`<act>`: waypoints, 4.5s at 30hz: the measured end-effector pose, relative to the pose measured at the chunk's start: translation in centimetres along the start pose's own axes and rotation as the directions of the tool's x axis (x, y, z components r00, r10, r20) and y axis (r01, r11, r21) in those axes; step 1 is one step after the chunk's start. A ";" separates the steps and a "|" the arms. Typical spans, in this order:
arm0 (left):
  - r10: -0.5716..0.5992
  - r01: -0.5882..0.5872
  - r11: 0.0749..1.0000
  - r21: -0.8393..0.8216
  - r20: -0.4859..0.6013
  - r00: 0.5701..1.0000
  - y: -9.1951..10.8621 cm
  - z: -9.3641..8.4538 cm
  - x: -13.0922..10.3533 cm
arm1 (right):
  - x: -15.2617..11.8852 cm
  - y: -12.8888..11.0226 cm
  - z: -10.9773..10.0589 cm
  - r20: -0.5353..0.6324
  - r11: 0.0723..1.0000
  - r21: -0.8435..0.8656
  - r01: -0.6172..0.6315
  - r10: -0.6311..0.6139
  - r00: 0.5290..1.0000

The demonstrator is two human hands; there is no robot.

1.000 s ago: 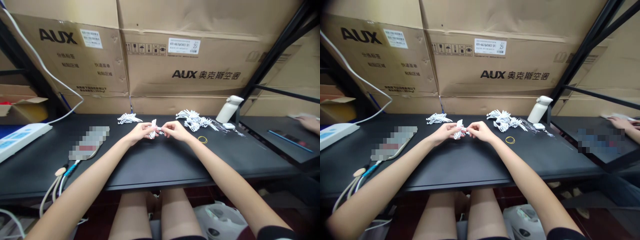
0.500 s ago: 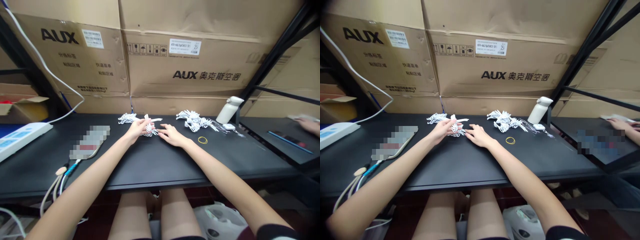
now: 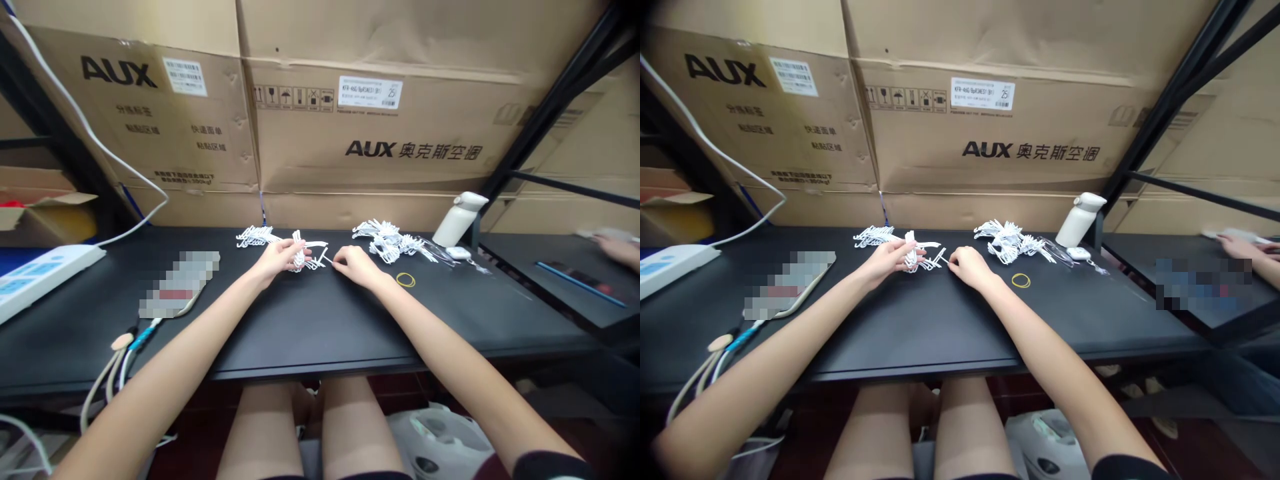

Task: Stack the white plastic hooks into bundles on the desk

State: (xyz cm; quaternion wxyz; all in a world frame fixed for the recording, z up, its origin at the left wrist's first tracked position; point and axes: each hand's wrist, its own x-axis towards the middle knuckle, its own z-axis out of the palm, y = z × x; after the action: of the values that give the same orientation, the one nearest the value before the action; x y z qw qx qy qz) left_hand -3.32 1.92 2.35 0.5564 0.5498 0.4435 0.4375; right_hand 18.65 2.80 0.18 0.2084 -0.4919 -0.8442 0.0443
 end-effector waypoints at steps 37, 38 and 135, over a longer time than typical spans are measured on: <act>0.116 -0.162 0.963 0.216 0.209 0.971 0.0 0.0 -0.6 | 0.2 0.0 -2.1 -0.062 0.714 0.700 0.017 0.037 0.997; 0.113 -0.159 0.964 0.215 0.215 0.970 0.0 0.0 -0.6 | 0.2 0.0 -2.1 -0.049 0.707 0.707 0.011 0.034 0.998; 0.089 -0.092 0.993 -0.068 -0.050 0.995 -0.6 -0.7 0.6 | 0.6 -0.3 1.2 0.034 0.953 0.281 -0.109 0.104 0.994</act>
State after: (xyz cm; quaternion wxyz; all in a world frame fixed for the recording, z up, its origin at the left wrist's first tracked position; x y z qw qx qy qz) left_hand -3.84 2.69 1.79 0.5443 0.5392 0.4154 0.4903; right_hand 17.72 3.29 -0.64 0.2657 -0.5014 -0.8034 0.1803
